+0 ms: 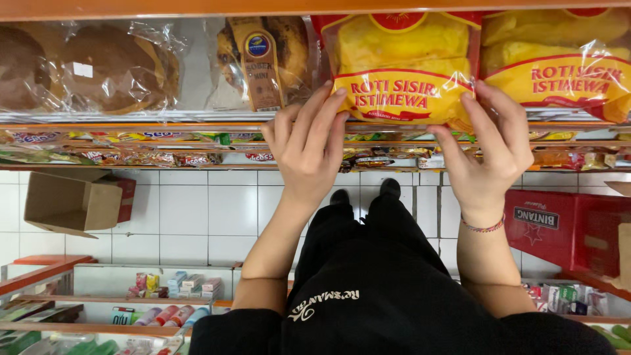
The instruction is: The person takes bread packages out of a cardboard box on the floor, wipes each package with a cloth, scans the barcode with a handheld scanner, and places the packages onto a store shelf.
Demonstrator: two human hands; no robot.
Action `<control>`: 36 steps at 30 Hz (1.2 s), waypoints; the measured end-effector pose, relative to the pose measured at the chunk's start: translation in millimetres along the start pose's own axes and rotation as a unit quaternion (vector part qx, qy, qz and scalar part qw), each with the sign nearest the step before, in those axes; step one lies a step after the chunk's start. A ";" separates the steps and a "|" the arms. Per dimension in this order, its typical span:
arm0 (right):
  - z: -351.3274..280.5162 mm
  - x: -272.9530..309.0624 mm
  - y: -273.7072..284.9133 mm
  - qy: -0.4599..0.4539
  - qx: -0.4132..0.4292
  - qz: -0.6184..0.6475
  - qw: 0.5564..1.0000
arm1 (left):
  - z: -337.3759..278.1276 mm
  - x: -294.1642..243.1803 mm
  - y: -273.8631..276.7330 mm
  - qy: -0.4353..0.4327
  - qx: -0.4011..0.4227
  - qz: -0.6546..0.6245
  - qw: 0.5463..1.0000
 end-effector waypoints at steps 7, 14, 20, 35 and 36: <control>-3.6 -10.2 -9.9 0.011 0.006 -0.042 0.999 | 6.1 13.8 -4.8 -0.011 -0.019 0.019 1.000; -7.6 -11.3 -14.6 -0.004 0.011 -0.051 0.999 | 5.6 22.7 -9.1 -0.023 -0.012 -0.006 1.000; -13.1 -21.2 -4.1 0.017 -0.031 0.001 0.999 | -4.3 16.0 -8.1 -0.074 -0.049 -0.053 0.995; -152.3 -139.2 147.8 -0.134 -0.270 0.071 0.951 | -61.8 -215.6 -161.8 -0.240 0.280 -0.406 0.836; -167.5 -148.0 167.2 -0.153 -0.276 0.049 0.948 | -68.4 -236.2 -176.0 -0.238 0.295 -0.413 0.828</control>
Point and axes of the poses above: each hand's wrist, its own z-axis towards the middle knuckle, its own y-axis out of the back of the hand, x = y × z, the point moved 4 cm from there along z, towards the middle knuckle, and after that the axes turned 7 degrees about y, right-handed, at the moved point
